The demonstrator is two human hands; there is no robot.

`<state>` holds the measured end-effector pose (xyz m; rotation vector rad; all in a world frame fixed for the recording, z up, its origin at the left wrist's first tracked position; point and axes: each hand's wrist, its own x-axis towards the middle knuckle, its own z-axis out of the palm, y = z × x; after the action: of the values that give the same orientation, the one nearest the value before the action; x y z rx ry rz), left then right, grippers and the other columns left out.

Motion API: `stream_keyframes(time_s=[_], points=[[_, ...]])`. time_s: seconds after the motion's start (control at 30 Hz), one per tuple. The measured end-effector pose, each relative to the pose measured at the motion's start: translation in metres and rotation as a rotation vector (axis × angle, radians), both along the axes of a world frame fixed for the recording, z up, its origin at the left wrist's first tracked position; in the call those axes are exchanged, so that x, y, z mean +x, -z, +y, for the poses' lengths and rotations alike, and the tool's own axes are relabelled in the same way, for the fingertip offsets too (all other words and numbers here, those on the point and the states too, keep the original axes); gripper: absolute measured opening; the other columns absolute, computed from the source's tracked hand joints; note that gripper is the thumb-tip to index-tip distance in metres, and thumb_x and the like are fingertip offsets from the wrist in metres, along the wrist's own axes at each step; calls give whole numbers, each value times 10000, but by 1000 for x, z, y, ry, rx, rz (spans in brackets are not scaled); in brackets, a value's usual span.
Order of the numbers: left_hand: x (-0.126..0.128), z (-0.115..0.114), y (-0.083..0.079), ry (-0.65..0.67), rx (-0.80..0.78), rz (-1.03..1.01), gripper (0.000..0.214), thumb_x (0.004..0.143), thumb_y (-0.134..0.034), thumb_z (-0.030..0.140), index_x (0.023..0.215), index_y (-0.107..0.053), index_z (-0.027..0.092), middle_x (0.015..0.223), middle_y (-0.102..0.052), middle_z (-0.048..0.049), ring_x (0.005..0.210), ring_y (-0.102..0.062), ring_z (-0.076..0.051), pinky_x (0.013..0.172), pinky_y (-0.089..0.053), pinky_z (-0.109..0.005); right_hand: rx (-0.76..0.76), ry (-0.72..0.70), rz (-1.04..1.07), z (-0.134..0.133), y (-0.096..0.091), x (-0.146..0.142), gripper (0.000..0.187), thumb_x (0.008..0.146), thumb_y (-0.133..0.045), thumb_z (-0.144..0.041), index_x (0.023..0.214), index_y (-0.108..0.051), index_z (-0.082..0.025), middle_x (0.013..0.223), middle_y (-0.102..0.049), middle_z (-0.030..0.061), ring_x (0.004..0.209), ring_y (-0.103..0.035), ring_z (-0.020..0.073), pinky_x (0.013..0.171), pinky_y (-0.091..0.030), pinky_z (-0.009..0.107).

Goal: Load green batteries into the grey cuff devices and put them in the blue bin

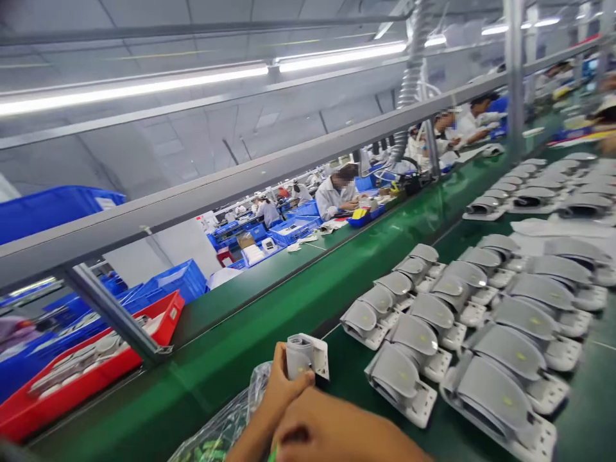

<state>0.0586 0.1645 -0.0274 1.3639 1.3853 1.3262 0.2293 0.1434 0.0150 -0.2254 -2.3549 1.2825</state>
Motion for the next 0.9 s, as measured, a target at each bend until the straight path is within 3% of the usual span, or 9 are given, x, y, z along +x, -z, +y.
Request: stream_keyframes(time_s=[0.07,0.13,0.2,0.3,0.43,0.6,0.73,0.9], points=[[3,0,2,-92,-20,-143,744,535,-954,400,1101,-485,291,976,-652,-22,858,-630,-224,781,-506,-325,-263,203,91,13,-3,7,433,1004,-550,-567,907,-722,-181,782,-706,17,703,-679,148,662,-551,249],[5,-2,1,-119,-7,-317,847,603,-942,425,1265,-427,309,1050,-669,-30,904,-655,-224,826,-521,-331,-498,368,225,24,-3,10,562,927,-593,-724,909,-711,-174,849,-710,46,747,-692,171,705,-613,303],[4,-4,-2,-75,30,-458,845,672,-913,472,1326,-406,303,1076,-675,-32,947,-660,-214,870,-522,-323,-629,453,324,30,1,10,655,809,-668,-825,926,-717,-182,944,-730,81,836,-726,220,729,-660,375],[4,-9,-4,-34,63,-509,770,677,-921,490,1251,-454,278,1063,-675,-22,949,-651,-192,869,-515,-293,-724,560,369,36,14,8,694,708,-771,-825,996,-731,-195,971,-749,95,842,-755,256,740,-687,447],[6,-13,-6,-32,91,-379,731,658,-941,500,1140,-435,286,993,-640,10,844,-629,-172,746,-509,-273,-665,686,371,42,29,9,737,674,-815,-803,1059,-750,-178,861,-741,74,745,-736,228,740,-691,441],[3,-11,-5,-103,122,-214,655,713,-890,533,1084,-417,274,947,-577,26,794,-573,-150,726,-480,-267,-449,816,329,44,36,12,808,697,-769,-830,1153,-746,-164,880,-762,88,731,-730,221,740,-672,400],[-6,-12,-6,-110,96,-39,564,779,-828,537,1068,-437,252,899,-543,26,774,-514,-143,706,-431,-263,-313,907,339,37,37,13,646,760,-773,-753,1042,-754,-171,929,-776,111,765,-752,230,760,-673,385],[-8,-15,-8,92,6,12,580,795,-810,520,1122,-415,247,924,-556,27,765,-511,-140,698,-422,-269,2,904,350,34,35,20,362,913,-719,-572,939,-754,-213,910,-768,83,765,-755,214,715,-663,343]])
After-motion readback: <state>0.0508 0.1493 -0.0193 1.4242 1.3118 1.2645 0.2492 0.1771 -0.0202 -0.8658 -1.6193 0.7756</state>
